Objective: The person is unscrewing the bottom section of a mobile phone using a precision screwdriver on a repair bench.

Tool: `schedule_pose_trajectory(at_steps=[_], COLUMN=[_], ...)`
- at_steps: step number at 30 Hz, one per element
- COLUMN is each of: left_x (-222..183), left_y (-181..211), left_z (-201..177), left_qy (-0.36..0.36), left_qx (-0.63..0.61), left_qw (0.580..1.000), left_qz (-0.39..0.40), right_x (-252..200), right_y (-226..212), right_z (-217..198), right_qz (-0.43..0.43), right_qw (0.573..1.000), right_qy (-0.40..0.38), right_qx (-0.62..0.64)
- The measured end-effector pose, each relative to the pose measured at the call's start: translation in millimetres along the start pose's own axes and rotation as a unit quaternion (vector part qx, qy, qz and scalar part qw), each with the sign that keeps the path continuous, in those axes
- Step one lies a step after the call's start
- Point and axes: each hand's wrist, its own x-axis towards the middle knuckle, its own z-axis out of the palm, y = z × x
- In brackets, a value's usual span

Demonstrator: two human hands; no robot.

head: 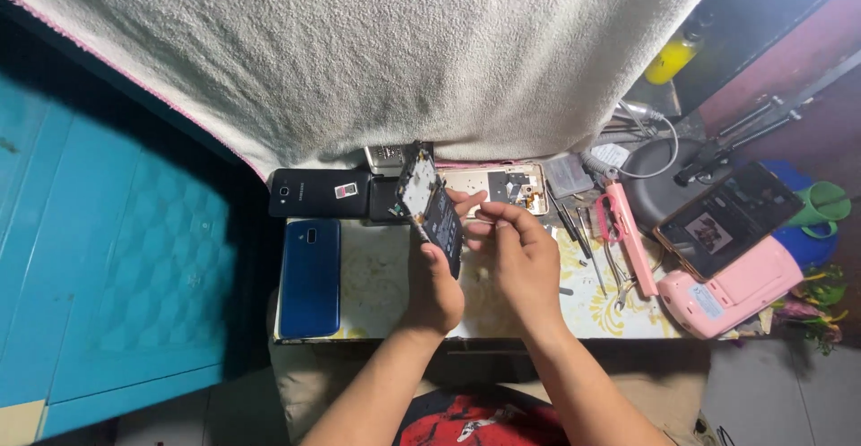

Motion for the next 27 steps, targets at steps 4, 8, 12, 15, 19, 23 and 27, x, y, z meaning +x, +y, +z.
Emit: schedule_pose_trajectory(at_steps=[4,8,12,15,19,23,27], left_x=[28.0,30.9,32.1,33.7,28.6,16.1,5.9], left_y=[32.9,19.9,18.5,12.2,14.7,-3.9,-13.7], left_z=[4.0,3.6,1.7,-1.3,-7.1,-6.6,-16.1], left_qy=[-0.079,-0.187,-0.205,-0.186,-0.091,0.132,0.194], left_qx=[0.266,0.396,0.450,0.449,0.352,0.068,-0.099], left_qw=[0.949,0.874,0.846,0.847,0.897,0.985,0.976], left_qz=[0.151,0.209,0.202,0.218,0.249,0.083,0.005], right_x=[28.8,31.3,30.5,31.3,40.6,60.8,84.3], right_y=[36.0,29.7,22.9,14.7,4.7,2.0,-10.9], right_z=[-0.4,3.9,6.8,5.7,14.2,8.0,5.5], right_qz=[0.104,0.111,0.125,0.132,0.138,0.079,-0.073], right_qw=[0.973,0.971,0.969,0.968,0.967,0.986,0.967], right_qy=[-0.016,-0.028,-0.043,-0.048,-0.063,-0.083,-0.145], right_qx=[0.203,0.209,0.211,0.208,0.206,0.118,-0.195])
